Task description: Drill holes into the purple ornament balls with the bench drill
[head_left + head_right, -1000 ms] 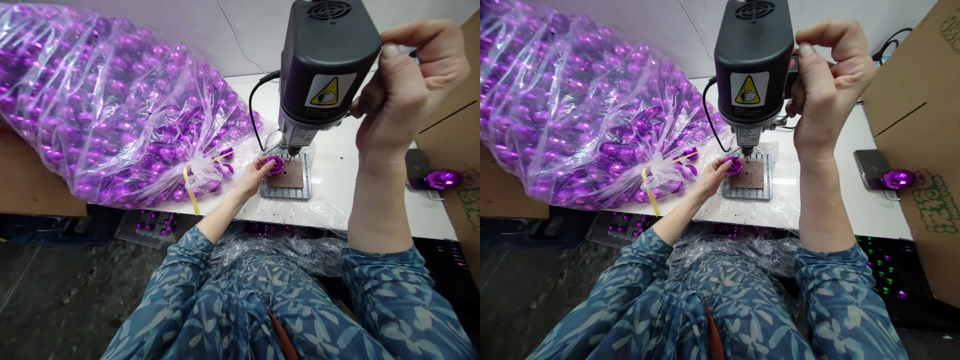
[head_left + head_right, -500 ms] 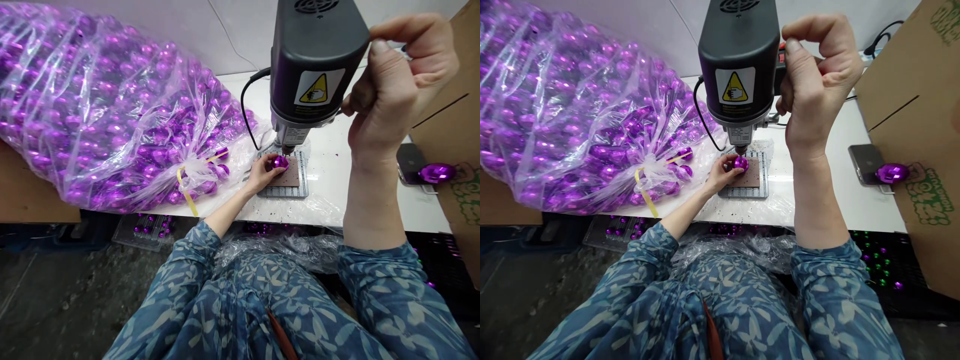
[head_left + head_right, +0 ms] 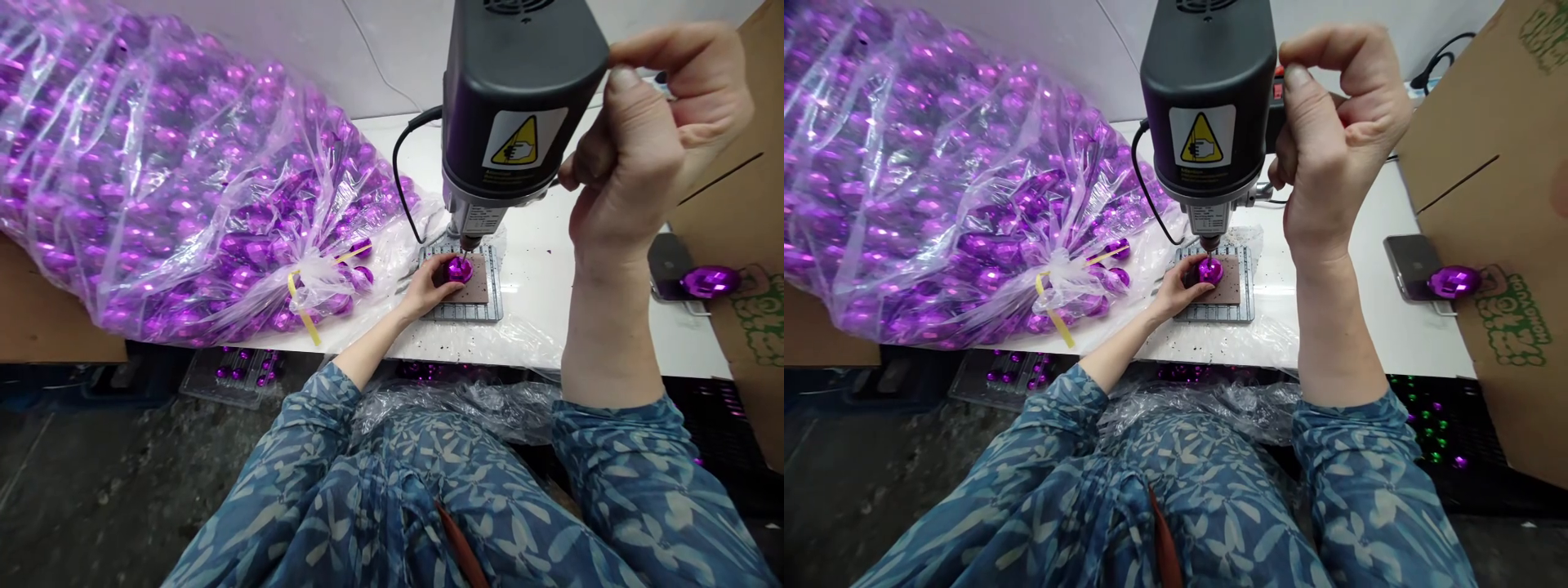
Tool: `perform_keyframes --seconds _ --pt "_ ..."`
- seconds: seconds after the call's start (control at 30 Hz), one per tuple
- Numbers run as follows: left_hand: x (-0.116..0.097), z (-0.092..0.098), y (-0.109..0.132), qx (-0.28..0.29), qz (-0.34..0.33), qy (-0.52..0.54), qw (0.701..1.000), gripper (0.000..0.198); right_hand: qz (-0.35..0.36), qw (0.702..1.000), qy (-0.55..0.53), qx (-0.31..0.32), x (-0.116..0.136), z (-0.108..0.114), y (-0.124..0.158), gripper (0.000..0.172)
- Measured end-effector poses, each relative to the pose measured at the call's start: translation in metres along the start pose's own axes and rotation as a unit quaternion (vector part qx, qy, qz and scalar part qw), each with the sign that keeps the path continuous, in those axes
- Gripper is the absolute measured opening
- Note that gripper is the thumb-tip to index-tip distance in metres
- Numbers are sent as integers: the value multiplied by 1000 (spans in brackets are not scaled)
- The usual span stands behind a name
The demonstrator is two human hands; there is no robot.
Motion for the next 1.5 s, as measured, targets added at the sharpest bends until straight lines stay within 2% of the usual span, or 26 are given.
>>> perform_keyframes --seconds 0.23,0.53,0.7,0.9,1.33,1.5 --pt "-7 -2 -1 4 4 -80 997 58 35 999 0 -6 4 1 7 41" --pt "-13 -3 -1 4 0 -93 996 58 59 998 -8 -12 2 4 6 36" --pt "-11 -3 -1 2 12 -87 996 58 82 995 49 -28 1 6 27 40" --pt "-10 -3 -1 7 18 -96 995 58 101 990 75 -62 3 5 56 23" --pt "-13 -3 1 -7 0 -93 996 57 168 979 85 -73 -10 7 71 19" --pt "-10 -4 0 -7 0 -98 995 58 200 971 99 -89 -19 12 79 25"
Point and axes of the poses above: each hand's wrist, its own y-axis away from the middle knuckle, its own z-axis out of the back of the hand, x = y × z, the point moved 8 cm from there along -y, towards the middle knuckle, and after that the axes turned 15 degrees about x, right-handed, at the moved point
